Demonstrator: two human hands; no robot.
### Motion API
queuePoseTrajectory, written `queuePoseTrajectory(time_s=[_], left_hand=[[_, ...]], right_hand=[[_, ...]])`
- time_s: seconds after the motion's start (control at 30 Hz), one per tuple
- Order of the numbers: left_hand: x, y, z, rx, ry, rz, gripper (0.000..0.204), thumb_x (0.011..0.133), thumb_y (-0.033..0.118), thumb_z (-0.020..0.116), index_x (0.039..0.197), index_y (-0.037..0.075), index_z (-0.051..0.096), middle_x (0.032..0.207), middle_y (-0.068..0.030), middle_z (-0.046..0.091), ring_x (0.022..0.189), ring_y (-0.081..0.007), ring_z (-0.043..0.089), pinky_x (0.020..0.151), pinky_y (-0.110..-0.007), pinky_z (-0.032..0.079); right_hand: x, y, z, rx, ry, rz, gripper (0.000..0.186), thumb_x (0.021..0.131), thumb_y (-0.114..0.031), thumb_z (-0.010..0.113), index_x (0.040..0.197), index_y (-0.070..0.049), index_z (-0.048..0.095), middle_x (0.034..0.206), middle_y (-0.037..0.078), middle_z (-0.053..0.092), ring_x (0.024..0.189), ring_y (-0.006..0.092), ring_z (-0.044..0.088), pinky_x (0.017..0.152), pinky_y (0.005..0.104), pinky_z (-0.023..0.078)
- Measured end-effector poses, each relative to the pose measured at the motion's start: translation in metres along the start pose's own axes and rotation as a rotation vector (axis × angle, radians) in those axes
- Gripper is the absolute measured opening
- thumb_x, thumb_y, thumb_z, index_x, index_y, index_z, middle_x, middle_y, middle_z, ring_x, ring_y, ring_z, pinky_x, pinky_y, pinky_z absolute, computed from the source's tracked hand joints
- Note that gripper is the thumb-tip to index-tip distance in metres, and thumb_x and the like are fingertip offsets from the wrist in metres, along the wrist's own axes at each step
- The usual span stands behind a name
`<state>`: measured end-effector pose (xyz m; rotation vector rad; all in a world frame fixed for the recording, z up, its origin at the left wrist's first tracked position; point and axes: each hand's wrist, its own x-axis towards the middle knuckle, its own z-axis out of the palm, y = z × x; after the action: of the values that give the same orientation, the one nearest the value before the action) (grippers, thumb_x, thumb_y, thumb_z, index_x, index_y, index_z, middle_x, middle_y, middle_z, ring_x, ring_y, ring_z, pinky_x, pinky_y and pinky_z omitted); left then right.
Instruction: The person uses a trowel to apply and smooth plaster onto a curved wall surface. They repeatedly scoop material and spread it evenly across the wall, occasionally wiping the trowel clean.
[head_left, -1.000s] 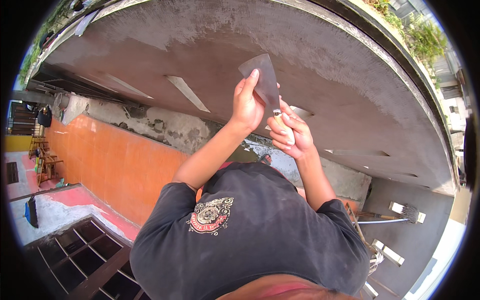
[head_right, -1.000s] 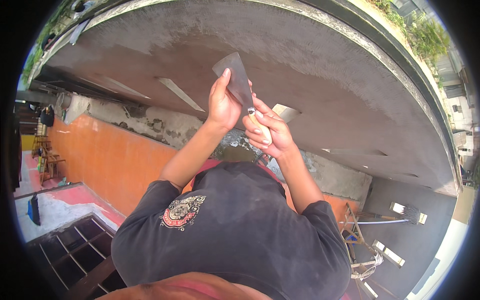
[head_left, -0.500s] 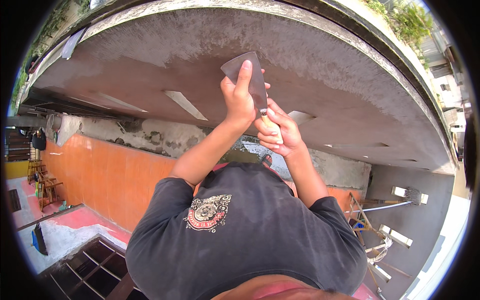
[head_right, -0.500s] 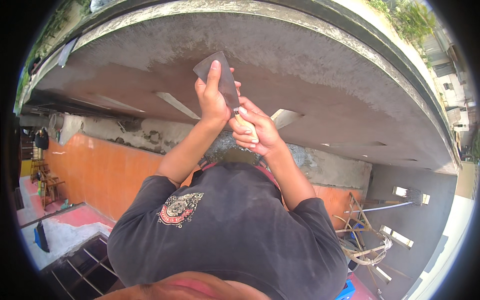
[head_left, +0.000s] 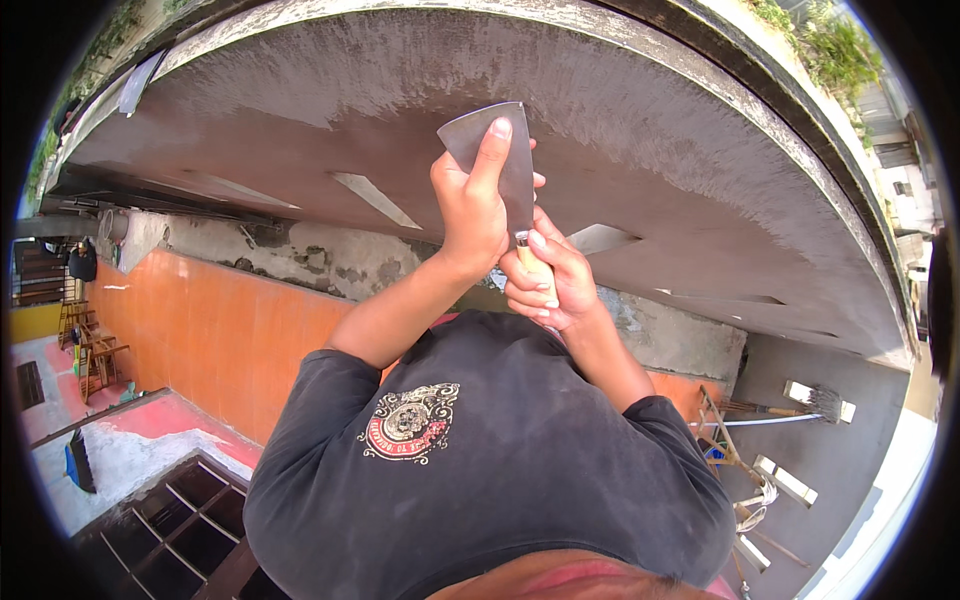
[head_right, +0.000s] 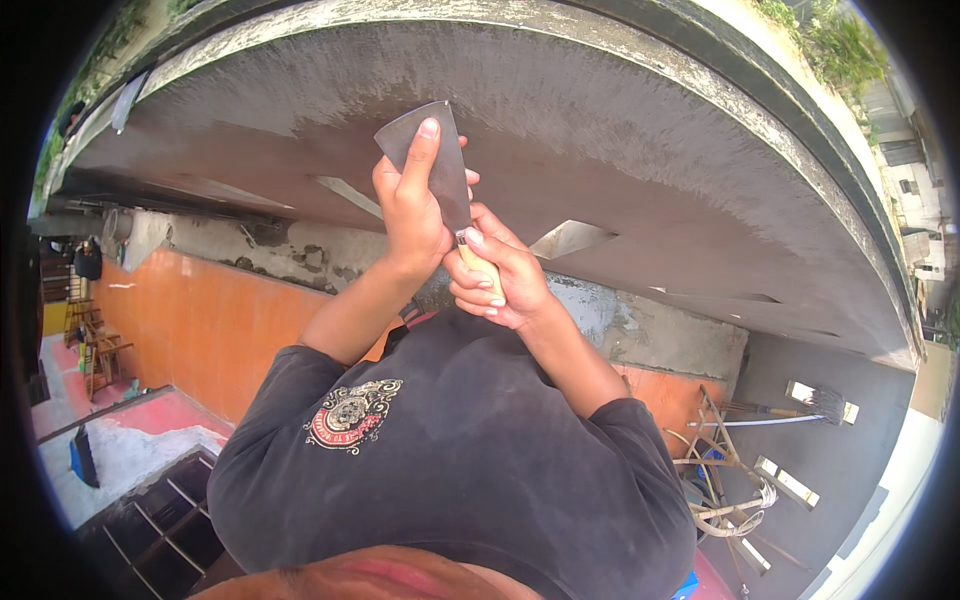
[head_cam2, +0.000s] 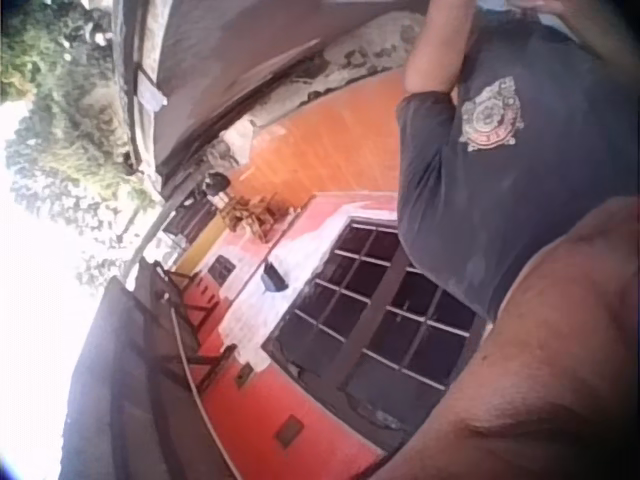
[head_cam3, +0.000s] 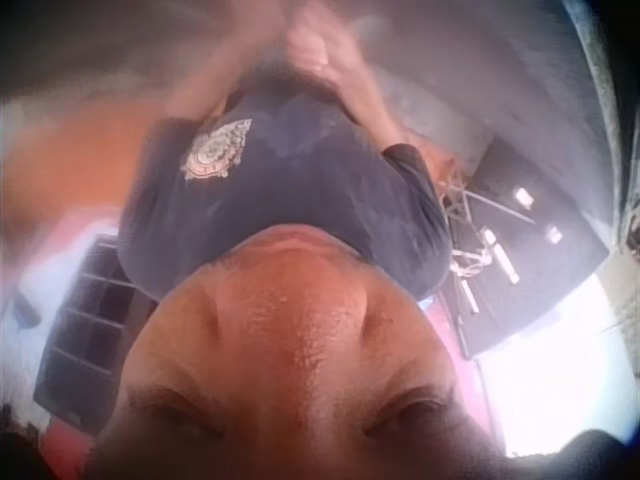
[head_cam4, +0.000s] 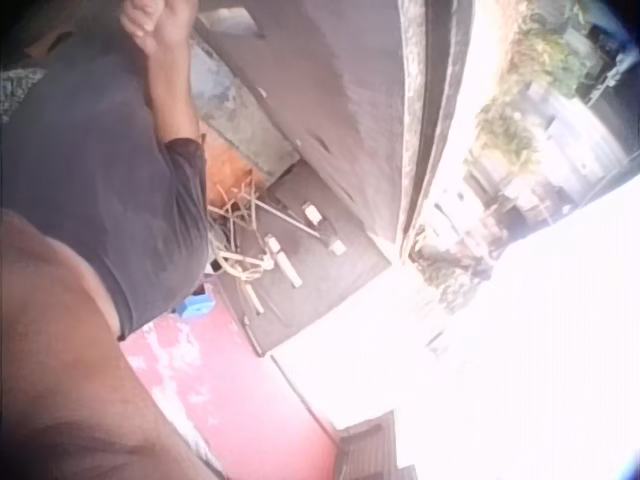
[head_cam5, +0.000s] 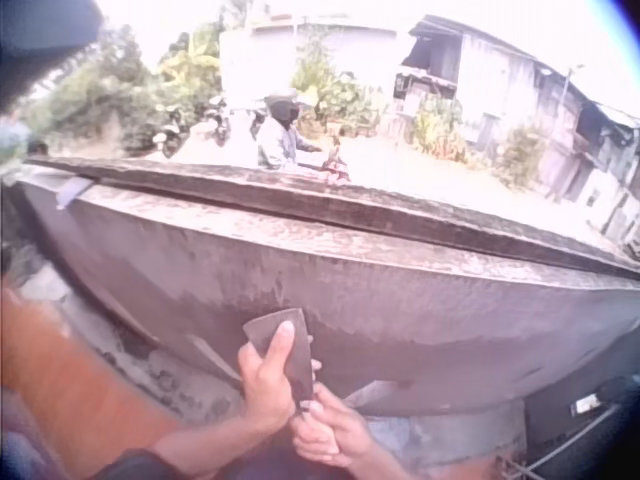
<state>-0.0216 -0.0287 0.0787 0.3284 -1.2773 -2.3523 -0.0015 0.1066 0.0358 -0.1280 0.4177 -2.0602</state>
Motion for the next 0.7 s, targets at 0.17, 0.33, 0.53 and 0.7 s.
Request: queuePoseTrajectory(time_s=[0.17, 0.33, 0.53, 0.7], left_hand=[[0.0013, 0.0002, -0.0007, 0.004, -0.003, -0.048, 0.036, 0.097, 0.034, 0.068, 0.105, 0.000, 0.064, 0.093, -0.0125, 0.068, 0.062, -0.0177, 0.065, 0.056, -0.032, 0.054], [-0.0014, -0.0002, 0.0007, -0.065, -0.009, -0.012, 0.036, 0.097, 0.035, 0.068, 0.105, 0.000, 0.064, 0.094, -0.0124, 0.067, 0.061, -0.0183, 0.066, 0.052, -0.031, 0.054], [0.0004, -0.0023, 0.0003, -0.027, 0.009, -0.053, 0.034, 0.097, 0.034, 0.069, 0.104, 0.001, 0.063, 0.091, -0.0109, 0.067, 0.061, -0.0182, 0.066, 0.052, -0.031, 0.054], [-0.0008, -0.0028, 0.0004, -0.025, 0.031, -0.168, 0.035, 0.097, 0.035, 0.069, 0.107, 0.002, 0.063, 0.090, -0.0104, 0.066, 0.062, -0.0182, 0.066, 0.052, -0.032, 0.054]], right_hand=[[0.0032, -0.0014, -0.0026, -0.016, -0.052, -0.045, 0.029, 0.108, -0.025, 0.043, 0.137, -0.021, 0.045, 0.063, 0.003, 0.040, 0.038, 0.0066, 0.032, 0.034, 0.0213, 0.031], [0.0010, -0.0025, -0.0018, -0.077, 0.003, -0.056, 0.029, 0.108, -0.024, 0.044, 0.136, -0.017, 0.045, 0.063, 0.003, 0.041, 0.038, 0.0062, 0.032, 0.033, 0.0208, 0.031], [0.0020, -0.0054, -0.0017, -0.091, -0.035, -0.059, 0.029, 0.107, -0.023, 0.046, 0.135, -0.015, 0.045, 0.063, 0.004, 0.043, 0.037, 0.0064, 0.032, 0.033, 0.0210, 0.030], [-0.0003, -0.0059, 0.0018, -0.105, -0.103, -0.082, 0.029, 0.107, -0.023, 0.047, 0.134, -0.015, 0.045, 0.062, 0.004, 0.043, 0.037, 0.0066, 0.032, 0.033, 0.0214, 0.030]])
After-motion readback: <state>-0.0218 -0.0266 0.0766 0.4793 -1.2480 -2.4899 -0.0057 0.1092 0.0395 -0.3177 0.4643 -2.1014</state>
